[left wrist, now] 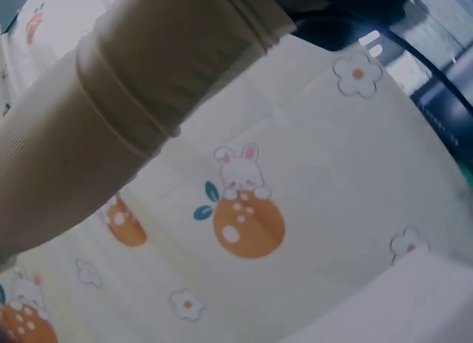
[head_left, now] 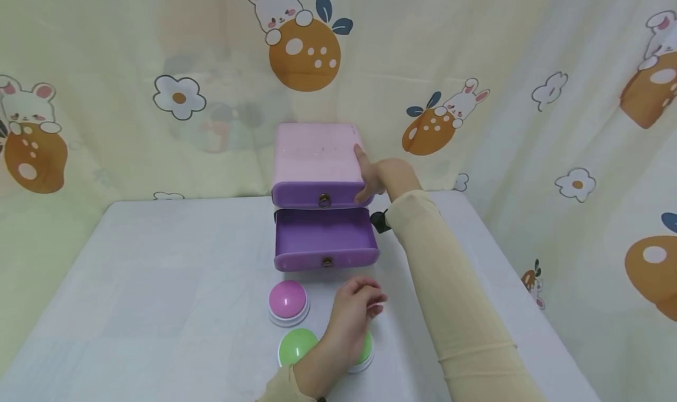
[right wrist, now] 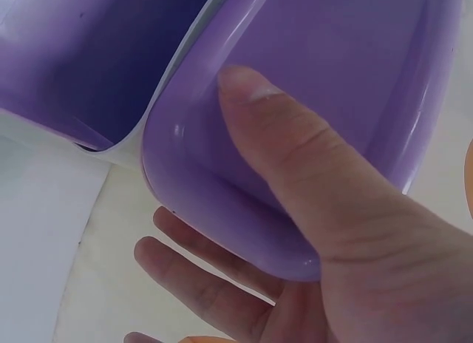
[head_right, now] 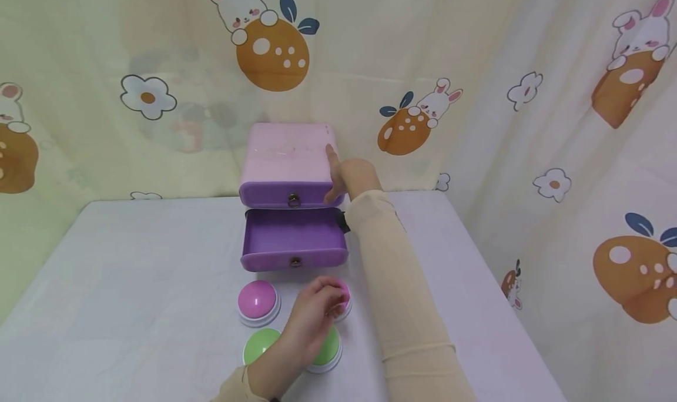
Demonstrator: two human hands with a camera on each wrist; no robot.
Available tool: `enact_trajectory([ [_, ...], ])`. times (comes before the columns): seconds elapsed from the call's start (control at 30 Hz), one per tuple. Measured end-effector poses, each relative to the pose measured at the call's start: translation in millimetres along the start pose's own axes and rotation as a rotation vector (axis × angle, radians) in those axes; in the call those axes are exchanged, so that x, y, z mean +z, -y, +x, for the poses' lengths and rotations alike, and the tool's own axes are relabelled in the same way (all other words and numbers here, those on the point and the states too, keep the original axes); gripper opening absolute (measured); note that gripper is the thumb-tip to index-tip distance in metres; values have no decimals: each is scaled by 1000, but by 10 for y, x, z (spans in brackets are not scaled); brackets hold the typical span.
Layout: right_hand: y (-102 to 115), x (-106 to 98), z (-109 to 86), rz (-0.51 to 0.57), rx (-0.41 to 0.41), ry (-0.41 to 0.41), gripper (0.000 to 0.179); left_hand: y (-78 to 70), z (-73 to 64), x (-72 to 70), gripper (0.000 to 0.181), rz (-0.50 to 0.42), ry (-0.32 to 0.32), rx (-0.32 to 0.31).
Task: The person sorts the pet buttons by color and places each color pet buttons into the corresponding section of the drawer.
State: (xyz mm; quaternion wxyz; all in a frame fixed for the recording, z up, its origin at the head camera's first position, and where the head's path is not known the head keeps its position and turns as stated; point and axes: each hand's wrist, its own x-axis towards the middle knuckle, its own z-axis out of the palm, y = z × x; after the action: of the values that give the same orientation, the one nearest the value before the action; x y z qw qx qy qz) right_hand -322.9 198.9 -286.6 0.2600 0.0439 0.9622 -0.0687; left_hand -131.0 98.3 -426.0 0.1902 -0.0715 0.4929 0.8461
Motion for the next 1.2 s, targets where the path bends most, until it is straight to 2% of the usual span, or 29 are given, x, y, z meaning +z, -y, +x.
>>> enact_trajectory([
  [0.07,-9,5,17,5,0,1,122,-59,-71,19,9,168,185,53],
  [0.13,-15,2,20,1,-11,2,122,-135,-132,6,9,406,318,212],
  [0.17,-17,-2,21,0,-15,0,123,-177,-159,-17,9,539,359,330],
  [0.23,-24,-5,29,1,-29,2,123,-246,-196,-92,9,811,378,604],
  [0.3,-35,-4,26,2,-33,3,124,-292,-204,-197,12,1054,340,884],
  [0.37,-53,-10,29,4,-31,6,124,-320,-183,-323,15,1226,302,1098],
  [0.43,-68,-17,28,8,-31,16,124,-343,-136,-474,19,1365,297,1238],
  [0.5,-80,-26,29,1,-29,18,124,-367,-81,-650,24,1486,317,1300],
  [0.6,-68,-26,26,11,-35,25,123,-422,-29,-942,31,1679,354,1270],
  [0.73,-24,-24,13,10,-42,24,122,-498,-26,-1306,35,1898,367,1079],
  [0.83,-7,-31,9,-9,-46,28,123,-541,-28,-1502,46,1972,373,937],
  [0.93,-7,-47,5,-31,-30,18,124,-562,-11,-1598,59,1996,393,860],
  [1.03,-16,-60,3,-41,-1,8,124,-556,33,-1617,63,2015,425,829],
  [1.2,-19,-41,28,-25,-35,29,124,-495,111,-1619,60,2037,466,801],
])
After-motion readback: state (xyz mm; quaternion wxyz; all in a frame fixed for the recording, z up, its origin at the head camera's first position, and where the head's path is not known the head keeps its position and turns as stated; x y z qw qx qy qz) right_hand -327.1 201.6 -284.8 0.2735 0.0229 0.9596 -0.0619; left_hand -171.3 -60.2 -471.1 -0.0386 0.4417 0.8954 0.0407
